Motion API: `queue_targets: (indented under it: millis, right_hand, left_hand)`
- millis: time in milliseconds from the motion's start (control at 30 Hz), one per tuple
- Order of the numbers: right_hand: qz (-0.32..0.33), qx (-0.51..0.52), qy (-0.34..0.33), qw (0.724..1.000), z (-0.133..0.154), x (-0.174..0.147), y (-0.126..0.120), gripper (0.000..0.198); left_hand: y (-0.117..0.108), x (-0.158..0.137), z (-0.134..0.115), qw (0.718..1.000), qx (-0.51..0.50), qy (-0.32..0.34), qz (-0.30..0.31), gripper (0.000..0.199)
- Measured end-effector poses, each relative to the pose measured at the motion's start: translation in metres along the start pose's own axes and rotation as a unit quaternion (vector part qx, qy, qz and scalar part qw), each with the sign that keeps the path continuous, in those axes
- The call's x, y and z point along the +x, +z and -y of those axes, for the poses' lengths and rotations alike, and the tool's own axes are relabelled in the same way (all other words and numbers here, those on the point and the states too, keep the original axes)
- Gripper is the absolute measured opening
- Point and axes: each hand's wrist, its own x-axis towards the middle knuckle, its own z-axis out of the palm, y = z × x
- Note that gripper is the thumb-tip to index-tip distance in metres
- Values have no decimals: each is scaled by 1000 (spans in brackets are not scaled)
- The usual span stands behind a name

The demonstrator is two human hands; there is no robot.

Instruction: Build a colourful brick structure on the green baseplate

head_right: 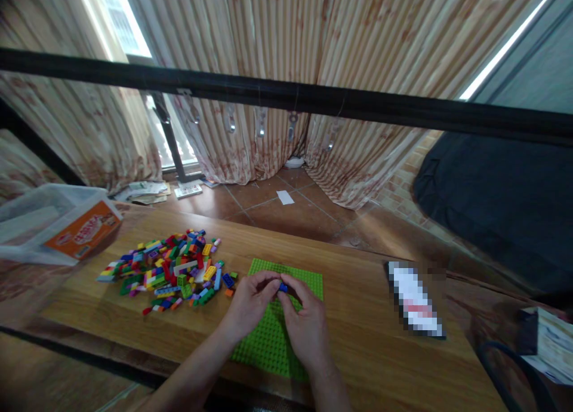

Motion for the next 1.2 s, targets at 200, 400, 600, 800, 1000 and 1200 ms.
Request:
queue_targets:
  millis: [200, 400, 600, 800, 1000, 1200]
  right_hand:
    - [8, -35, 13, 999, 3, 4, -10, 25]
    - [-2, -128, -7, 992, -8, 12, -24, 24]
    - [-12, -203, -11, 979, -22, 15, -30, 20]
    - [4, -244, -47, 969, -27, 17, -19, 18]
    - [-2, -283, -45, 958, -30, 18, -18, 19]
    - [-3, -291, -40, 956, -31, 18, -17, 19]
  left_hand:
    - [1, -1, 4, 1000, 0, -2, -3, 18]
    - [-10, 3, 4, 995, 82, 16, -46, 20]
    - [-27, 9, 4, 976, 206, -5, -76, 25]
    - [-20, 4, 2, 951, 303, 37, -49, 28]
    - [-17, -1, 3, 918, 385, 91, -9, 29]
    - [-11, -9, 8, 874, 467, 134, 30, 37]
